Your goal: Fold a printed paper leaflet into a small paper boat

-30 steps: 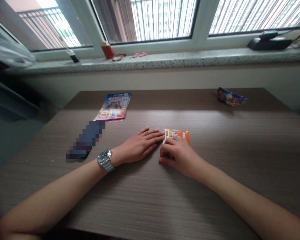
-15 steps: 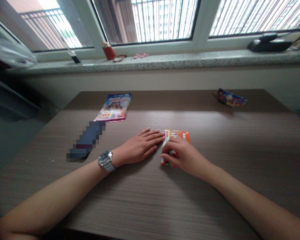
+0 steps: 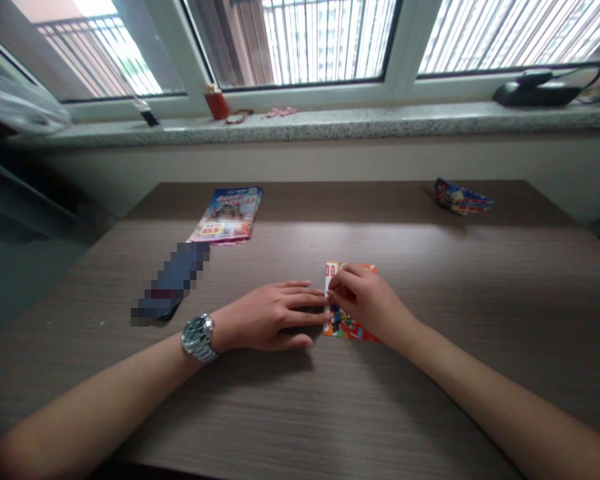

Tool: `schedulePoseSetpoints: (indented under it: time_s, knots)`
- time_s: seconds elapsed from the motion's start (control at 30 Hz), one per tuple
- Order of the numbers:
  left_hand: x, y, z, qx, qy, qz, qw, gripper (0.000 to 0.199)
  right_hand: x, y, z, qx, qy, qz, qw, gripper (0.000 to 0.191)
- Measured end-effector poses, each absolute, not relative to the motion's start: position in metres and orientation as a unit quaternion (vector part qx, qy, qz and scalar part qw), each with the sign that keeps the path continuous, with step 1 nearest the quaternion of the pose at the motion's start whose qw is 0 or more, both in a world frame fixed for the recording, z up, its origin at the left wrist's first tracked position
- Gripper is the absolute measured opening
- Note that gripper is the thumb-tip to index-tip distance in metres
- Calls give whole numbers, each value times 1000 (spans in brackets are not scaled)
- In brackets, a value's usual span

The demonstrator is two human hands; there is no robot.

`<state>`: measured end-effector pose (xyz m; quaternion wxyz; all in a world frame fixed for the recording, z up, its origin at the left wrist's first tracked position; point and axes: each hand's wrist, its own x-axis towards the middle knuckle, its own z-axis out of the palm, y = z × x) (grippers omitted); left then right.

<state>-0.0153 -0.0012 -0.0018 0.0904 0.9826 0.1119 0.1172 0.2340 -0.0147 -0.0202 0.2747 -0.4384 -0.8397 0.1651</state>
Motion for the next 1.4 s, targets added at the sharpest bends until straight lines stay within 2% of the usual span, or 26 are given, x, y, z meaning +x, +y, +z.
schedulePoseSetpoints:
  time_s: [0.17,0.43,0.9,1.4]
  knots:
    - [-13,-5,4,982,120,114,92,45,229,-11,-21,-430,-860,119,247,5]
    - [-11,-8,8,982,123,109,93,46,225,4,-20,-469,-852,115,202,7]
    - [-11,-8,10,985,121,89,87,48,225,47,-20,-500,-829,99,230,11]
    - [-14,-3,0,985,113,115,56,46,244,14,-13,-423,-842,173,288,12]
